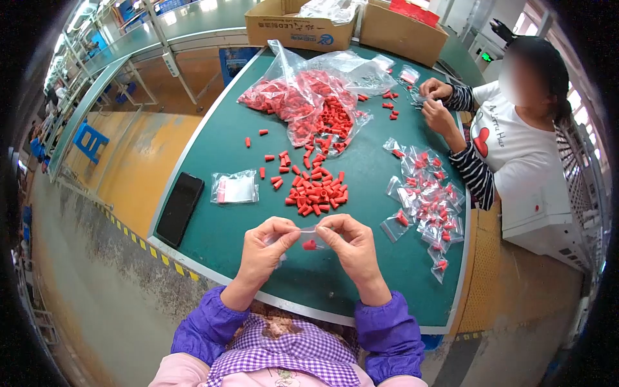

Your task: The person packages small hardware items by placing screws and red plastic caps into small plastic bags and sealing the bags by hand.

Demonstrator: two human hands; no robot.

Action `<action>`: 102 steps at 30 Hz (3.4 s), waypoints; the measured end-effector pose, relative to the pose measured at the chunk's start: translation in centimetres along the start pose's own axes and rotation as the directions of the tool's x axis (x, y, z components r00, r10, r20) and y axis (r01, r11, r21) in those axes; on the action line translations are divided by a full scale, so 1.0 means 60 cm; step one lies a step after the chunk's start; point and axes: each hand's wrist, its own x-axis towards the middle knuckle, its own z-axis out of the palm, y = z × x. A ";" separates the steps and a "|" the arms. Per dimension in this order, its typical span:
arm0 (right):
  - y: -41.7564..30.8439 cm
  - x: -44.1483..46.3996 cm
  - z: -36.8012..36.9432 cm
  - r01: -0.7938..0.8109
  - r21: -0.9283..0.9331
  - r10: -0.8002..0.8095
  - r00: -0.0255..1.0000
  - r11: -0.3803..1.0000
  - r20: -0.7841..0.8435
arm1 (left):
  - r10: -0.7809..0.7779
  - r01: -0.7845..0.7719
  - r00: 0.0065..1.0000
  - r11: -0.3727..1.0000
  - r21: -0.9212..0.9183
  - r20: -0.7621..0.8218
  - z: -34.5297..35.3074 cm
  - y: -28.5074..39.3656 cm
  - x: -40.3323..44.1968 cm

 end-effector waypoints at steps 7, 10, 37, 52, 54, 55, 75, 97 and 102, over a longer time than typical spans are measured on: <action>0.027 -0.002 -0.012 0.037 -0.124 -0.044 0.998 0.992 -0.050 | -0.241 0.239 0.970 0.958 -0.160 0.003 0.010 0.000 0.000; 0.033 -0.001 -0.014 0.028 -0.116 -0.038 0.995 0.993 -0.090 | -0.077 0.076 0.997 0.992 -0.104 -0.001 0.013 -0.010 0.003; -0.041 -0.007 -0.137 -0.043 -0.939 -0.635 0.726 0.340 -0.263 | -0.329 0.334 0.942 0.899 -0.285 0.065 0.030 -0.027 0.037; -0.052 0.464 -0.246 0.133 -0.965 -0.484 0.875 0.228 0.006 | -0.315 0.398 0.908 0.857 -0.327 0.277 0.021 -0.050 0.099; -0.043 0.537 -0.272 0.116 -0.981 -0.440 0.897 0.155 0.036 | -0.351 0.428 0.895 0.849 -0.311 0.274 0.023 -0.055 0.101; -0.039 0.569 -0.275 0.093 -0.992 -0.397 0.916 0.087 0.052 | -0.381 0.465 0.876 0.829 -0.311 0.294 0.021 -0.052 0.102; 0.084 0.805 -0.260 0.156 -0.945 -0.199 0.956 -0.287 0.218 | -0.113 0.097 0.986 0.987 0.128 0.121 0.047 -0.047 0.099; 0.056 0.796 -0.324 0.099 -0.995 -0.499 0.864 0.031 0.071 | -0.067 0.046 0.990 0.985 0.164 0.126 0.047 -0.045 0.103; 0.053 0.832 -0.336 -0.074 0.023 0.070 0.737 0.997 -0.672 | -0.077 0.058 0.989 0.987 0.148 0.128 0.046 -0.047 0.101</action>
